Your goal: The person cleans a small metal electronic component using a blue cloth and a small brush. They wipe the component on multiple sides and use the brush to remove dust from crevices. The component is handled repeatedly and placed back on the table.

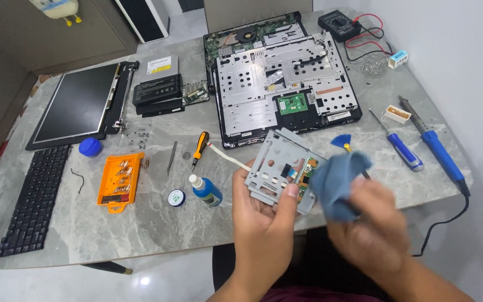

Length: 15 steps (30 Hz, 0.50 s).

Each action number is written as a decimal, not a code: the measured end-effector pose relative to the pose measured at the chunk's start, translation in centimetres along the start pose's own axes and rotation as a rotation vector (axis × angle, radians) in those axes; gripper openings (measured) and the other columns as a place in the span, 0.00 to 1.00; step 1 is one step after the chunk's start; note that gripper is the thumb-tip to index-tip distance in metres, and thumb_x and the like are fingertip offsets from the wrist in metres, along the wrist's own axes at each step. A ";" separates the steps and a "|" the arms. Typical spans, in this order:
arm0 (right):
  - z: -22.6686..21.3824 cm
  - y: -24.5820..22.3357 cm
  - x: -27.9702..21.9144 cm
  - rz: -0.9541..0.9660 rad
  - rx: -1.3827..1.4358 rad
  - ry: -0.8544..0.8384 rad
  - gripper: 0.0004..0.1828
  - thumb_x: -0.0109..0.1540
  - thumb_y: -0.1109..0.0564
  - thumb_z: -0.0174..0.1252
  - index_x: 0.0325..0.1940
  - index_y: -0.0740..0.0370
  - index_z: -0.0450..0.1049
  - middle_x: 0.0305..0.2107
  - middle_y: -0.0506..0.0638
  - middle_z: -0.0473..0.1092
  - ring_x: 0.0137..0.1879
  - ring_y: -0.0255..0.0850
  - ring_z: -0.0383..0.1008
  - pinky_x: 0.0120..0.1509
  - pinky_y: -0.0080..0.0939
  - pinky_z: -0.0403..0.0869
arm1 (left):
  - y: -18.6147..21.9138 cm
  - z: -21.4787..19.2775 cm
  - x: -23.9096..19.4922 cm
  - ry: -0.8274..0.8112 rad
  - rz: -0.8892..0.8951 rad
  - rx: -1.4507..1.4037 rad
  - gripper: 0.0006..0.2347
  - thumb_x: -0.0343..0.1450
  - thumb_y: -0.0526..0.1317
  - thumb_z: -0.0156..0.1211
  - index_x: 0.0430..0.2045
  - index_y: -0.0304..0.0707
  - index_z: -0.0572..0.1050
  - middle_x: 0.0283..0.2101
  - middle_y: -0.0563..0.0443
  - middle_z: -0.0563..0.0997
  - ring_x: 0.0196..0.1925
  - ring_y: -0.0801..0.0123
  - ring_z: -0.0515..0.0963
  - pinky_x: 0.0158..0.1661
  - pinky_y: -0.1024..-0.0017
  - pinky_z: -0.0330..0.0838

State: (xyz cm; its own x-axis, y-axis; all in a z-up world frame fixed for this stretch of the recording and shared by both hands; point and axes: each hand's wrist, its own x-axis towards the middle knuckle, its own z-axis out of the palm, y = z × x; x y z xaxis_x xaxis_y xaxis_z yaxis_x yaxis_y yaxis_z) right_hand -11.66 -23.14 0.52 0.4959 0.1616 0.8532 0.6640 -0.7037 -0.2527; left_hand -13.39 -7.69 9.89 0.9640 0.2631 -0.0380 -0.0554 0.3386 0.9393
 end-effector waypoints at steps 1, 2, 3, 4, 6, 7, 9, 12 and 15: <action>0.7 0.9 -2.9 -0.019 0.131 0.075 0.09 0.55 0.59 0.64 0.38 0.60 0.73 0.40 0.53 0.68 0.48 0.51 0.72 0.59 0.47 0.71 | -0.4 0.0 0.2 0.004 0.047 -0.032 0.18 0.64 0.30 0.57 0.47 0.35 0.64 0.46 0.39 0.80 0.47 0.64 0.81 0.47 0.73 0.76; 0.1 1.2 -3.1 -0.020 0.129 0.075 0.09 0.55 0.59 0.64 0.38 0.60 0.73 0.40 0.53 0.68 0.48 0.51 0.72 0.59 0.47 0.71 | -0.3 0.0 0.2 0.003 0.047 -0.033 0.18 0.64 0.30 0.57 0.47 0.35 0.64 0.46 0.39 0.80 0.47 0.64 0.81 0.47 0.73 0.76; -0.5 1.3 -3.5 0.177 0.139 -0.134 0.16 0.50 0.55 0.66 0.41 0.55 0.75 0.43 0.52 0.69 0.53 0.45 0.70 0.62 0.41 0.67 | -0.2 -0.1 0.1 0.006 0.030 0.018 0.18 0.64 0.31 0.57 0.47 0.36 0.64 0.45 0.41 0.81 0.46 0.66 0.82 0.45 0.75 0.76; -1.1 1.5 -3.9 0.375 0.147 -0.343 0.22 0.46 0.52 0.67 0.44 0.51 0.76 0.47 0.50 0.70 0.58 0.39 0.68 0.65 0.35 0.62 | -0.1 -0.2 0.0 0.009 0.013 0.069 0.18 0.64 0.32 0.58 0.48 0.37 0.65 0.45 0.43 0.81 0.44 0.68 0.82 0.42 0.77 0.76; 0.1 1.3 0.0 0.069 0.149 -0.007 0.26 0.52 0.61 0.65 0.51 0.51 0.65 0.43 0.58 0.69 0.50 0.47 0.70 0.56 0.45 0.68 | 0.1 -0.1 -0.2 -0.001 -0.032 0.068 0.18 0.64 0.32 0.57 0.48 0.37 0.65 0.44 0.44 0.81 0.44 0.68 0.82 0.42 0.76 0.77; 0.8 1.4 2.2 -0.242 0.143 0.334 0.32 0.58 0.70 0.63 0.58 0.52 0.54 0.39 0.66 0.68 0.42 0.56 0.72 0.48 0.55 0.74 | 0.3 0.1 -0.2 -0.012 -0.069 0.064 0.18 0.64 0.32 0.57 0.48 0.38 0.65 0.44 0.44 0.81 0.44 0.67 0.82 0.42 0.75 0.77; 1.8 1.2 1.0 -0.287 0.189 0.392 0.27 0.59 0.69 0.59 0.56 0.53 0.56 0.39 0.67 0.67 0.43 0.57 0.73 0.52 0.57 0.73 | 0.2 0.1 -0.2 -0.028 -0.033 0.051 0.17 0.64 0.32 0.57 0.47 0.37 0.65 0.45 0.44 0.81 0.45 0.67 0.82 0.45 0.74 0.77; -0.2 1.4 -2.8 -0.073 0.392 0.083 0.19 0.58 0.54 0.51 0.53 0.61 0.64 0.44 0.61 0.67 0.55 0.50 0.67 0.62 0.50 0.68 | 0.0 -0.1 0.0 -0.045 0.012 0.024 0.17 0.65 0.33 0.56 0.48 0.36 0.65 0.46 0.43 0.80 0.48 0.66 0.81 0.47 0.73 0.76; -0.3 2.4 -3.5 0.117 0.204 -0.182 0.19 0.56 0.51 0.54 0.44 0.68 0.72 0.41 0.53 0.69 0.54 0.44 0.67 0.62 0.41 0.66 | 0.1 -0.3 -0.2 -0.046 -0.009 0.027 0.18 0.65 0.32 0.56 0.49 0.36 0.64 0.46 0.43 0.80 0.47 0.65 0.82 0.45 0.73 0.77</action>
State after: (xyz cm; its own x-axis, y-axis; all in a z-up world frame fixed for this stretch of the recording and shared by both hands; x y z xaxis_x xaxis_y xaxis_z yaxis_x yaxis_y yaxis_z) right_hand -11.97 -25.62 -2.92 0.6556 0.2225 0.7216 0.6861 -0.5746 -0.4462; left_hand -13.66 -7.49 9.89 0.9755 0.2177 -0.0314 -0.0400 0.3159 0.9480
